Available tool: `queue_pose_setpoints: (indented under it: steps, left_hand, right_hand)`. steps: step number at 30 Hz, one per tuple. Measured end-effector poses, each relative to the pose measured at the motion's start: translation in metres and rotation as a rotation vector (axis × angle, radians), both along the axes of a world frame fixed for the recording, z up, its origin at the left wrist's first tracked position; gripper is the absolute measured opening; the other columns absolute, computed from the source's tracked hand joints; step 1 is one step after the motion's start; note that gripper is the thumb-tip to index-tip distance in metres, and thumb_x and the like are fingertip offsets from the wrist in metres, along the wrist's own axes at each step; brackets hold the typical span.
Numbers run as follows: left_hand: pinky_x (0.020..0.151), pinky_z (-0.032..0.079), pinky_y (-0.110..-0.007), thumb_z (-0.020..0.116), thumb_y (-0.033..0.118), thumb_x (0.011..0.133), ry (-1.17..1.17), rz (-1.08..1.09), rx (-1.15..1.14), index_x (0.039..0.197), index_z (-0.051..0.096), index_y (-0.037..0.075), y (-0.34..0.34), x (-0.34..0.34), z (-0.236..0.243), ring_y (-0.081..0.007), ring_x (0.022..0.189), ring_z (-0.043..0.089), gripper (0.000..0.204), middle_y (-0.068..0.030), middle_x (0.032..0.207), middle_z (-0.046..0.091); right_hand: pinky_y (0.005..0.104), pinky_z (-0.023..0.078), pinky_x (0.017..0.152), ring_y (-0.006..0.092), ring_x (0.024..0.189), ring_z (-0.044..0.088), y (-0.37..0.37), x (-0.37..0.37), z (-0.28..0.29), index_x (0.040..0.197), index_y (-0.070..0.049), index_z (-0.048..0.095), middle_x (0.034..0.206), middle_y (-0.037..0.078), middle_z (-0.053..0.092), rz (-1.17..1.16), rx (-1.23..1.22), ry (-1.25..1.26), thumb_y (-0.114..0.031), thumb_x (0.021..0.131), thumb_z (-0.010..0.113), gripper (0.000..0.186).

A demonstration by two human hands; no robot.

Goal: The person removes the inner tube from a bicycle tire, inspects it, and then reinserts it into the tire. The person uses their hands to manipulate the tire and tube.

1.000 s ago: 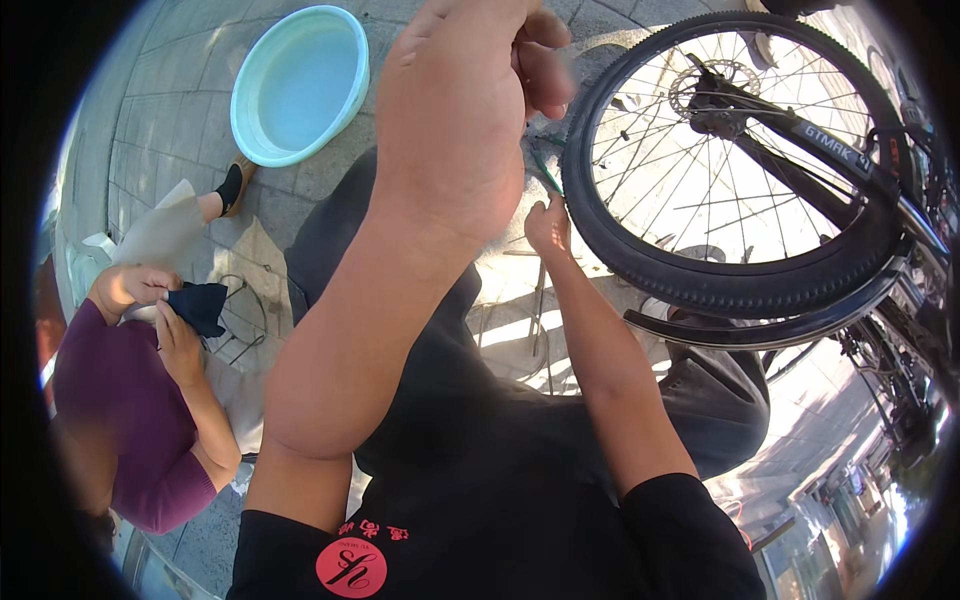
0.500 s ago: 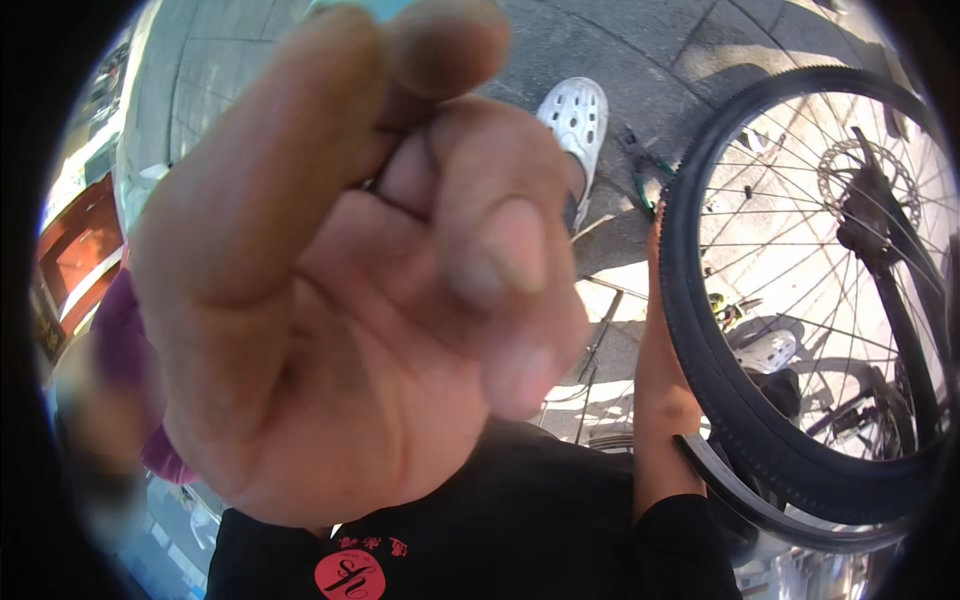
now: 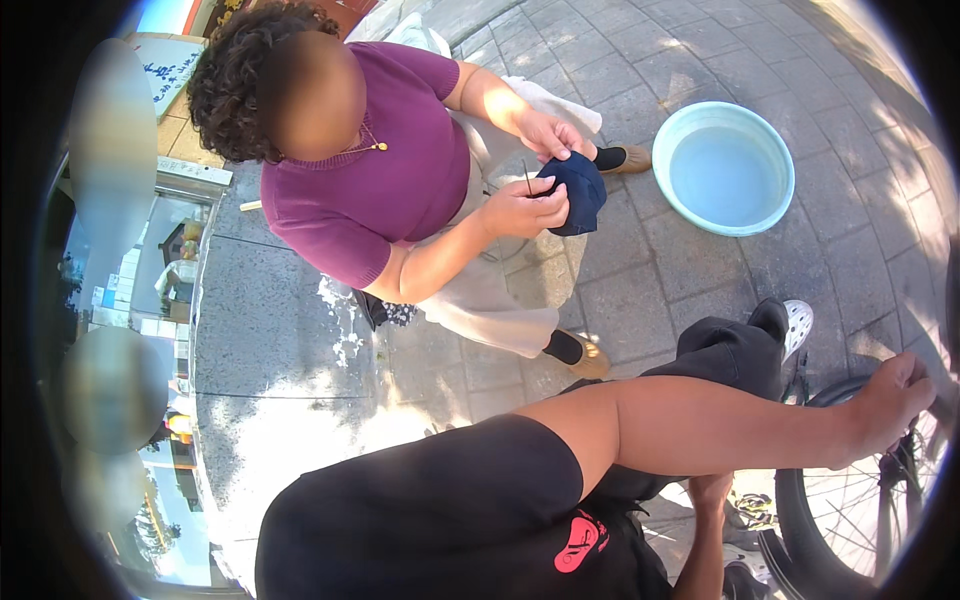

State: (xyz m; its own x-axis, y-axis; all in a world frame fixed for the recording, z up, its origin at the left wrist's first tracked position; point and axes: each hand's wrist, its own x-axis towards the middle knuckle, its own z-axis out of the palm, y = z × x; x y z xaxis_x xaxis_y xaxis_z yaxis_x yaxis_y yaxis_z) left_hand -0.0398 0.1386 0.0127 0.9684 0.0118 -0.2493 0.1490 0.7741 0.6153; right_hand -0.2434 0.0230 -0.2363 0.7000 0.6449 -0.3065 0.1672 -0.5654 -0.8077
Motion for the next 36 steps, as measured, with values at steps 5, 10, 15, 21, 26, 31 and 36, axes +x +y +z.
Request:
queue_pose_setpoints:
  steps: [5, 10, 15, 21, 26, 31, 36]
  left_hand:
    - [0.057, 0.045, -0.027, 0.063, 0.024, 0.105, -0.209, 0.037, 0.139, 0.112, 0.056, 0.002, 0.011, -0.013, 0.009, -0.008, 0.07, 0.052, 0.024, -0.0024, 0.088, 0.057]
    - [0.051, 0.042, -0.022, 0.068, 0.028, 0.104, -0.351, -0.01, 0.28, 0.107, 0.07, 0.001, 0.039, -0.047, 0.036, -0.0041, 0.059, 0.055, 0.027, -0.0014, 0.082, 0.066]
    - [0.057, 0.044, -0.021, 0.071, 0.025, 0.103, -0.416, -0.34, 0.474, 0.122, 0.072, 0.0, 0.026, -0.057, 0.043, -0.0038, 0.068, 0.059, 0.032, -0.001, 0.091, 0.07]
    - [0.062, 0.048, -0.02, 0.077, 0.022, 0.099, -0.443, -0.48, 0.576, 0.132, 0.067, -0.001, -0.005, -0.056, 0.041, -0.0035, 0.079, 0.063, 0.042, -0.0028, 0.103, 0.075]
    - [0.08, 0.059, -0.025, 0.078, 0.015, 0.098, -0.399, -0.515, 0.644, 0.129, 0.065, -0.008, -0.021, -0.05, 0.057, -0.0118, 0.089, 0.071, 0.041, -0.0086, 0.101, 0.075]
    - [0.059, 0.05, -0.022, 0.077, 0.019, 0.1, -0.392, -0.493, 0.635, 0.124, 0.07, -0.004, -0.041, -0.041, 0.052, -0.0074, 0.073, 0.066, 0.034, -0.0042, 0.088, 0.073]
    - [0.057, 0.049, -0.022, 0.075, 0.018, 0.101, -0.442, -0.478, 0.71, 0.122, 0.07, -0.004, -0.05, -0.041, 0.045, -0.0061, 0.072, 0.065, 0.031, -0.0038, 0.087, 0.073]
  right_hand:
    - [0.0343, 0.049, 0.06, 0.0176, 0.061, 0.059, 0.005, 0.01, 0.175, 0.105, 0.004, 0.065, 0.079, 0.013, 0.07, -0.187, -0.069, 0.066, -0.01, 0.093, 0.069, 0.019]
    - [0.0203, 0.04, 0.057, 0.0035, 0.063, 0.052, -0.041, 0.067, 0.301, 0.117, 0.004, 0.069, 0.089, 0.005, 0.071, -0.67, 0.363, 0.181, -0.011, 0.103, 0.065, 0.021]
    - [0.0209, 0.042, 0.056, 0.0086, 0.063, 0.055, -0.068, 0.097, 0.337, 0.125, 0.005, 0.07, 0.09, 0.007, 0.072, -0.813, 0.77, 0.071, -0.02, 0.104, 0.069, 0.033]
    - [0.0197, 0.044, 0.057, 0.0061, 0.066, 0.057, -0.08, 0.102, 0.311, 0.13, 0.006, 0.068, 0.094, 0.007, 0.074, -0.883, 0.831, 0.078, -0.02, 0.106, 0.067, 0.035]
    - [0.0187, 0.043, 0.056, 0.0026, 0.064, 0.055, -0.088, 0.102, 0.307, 0.128, 0.004, 0.069, 0.093, 0.004, 0.073, -0.956, 0.783, 0.038, -0.018, 0.105, 0.069, 0.032]
    - [0.0192, 0.046, 0.062, 0.0023, 0.073, 0.058, -0.101, 0.105, 0.312, 0.127, 0.005, 0.069, 0.095, 0.002, 0.073, -0.994, 0.76, -0.008, -0.016, 0.103, 0.07, 0.031]
    - [0.0205, 0.049, 0.072, 0.0034, 0.086, 0.061, -0.106, 0.1, 0.31, 0.126, 0.006, 0.069, 0.097, 0.001, 0.073, -0.965, 0.636, -0.067, -0.014, 0.102, 0.069, 0.031]
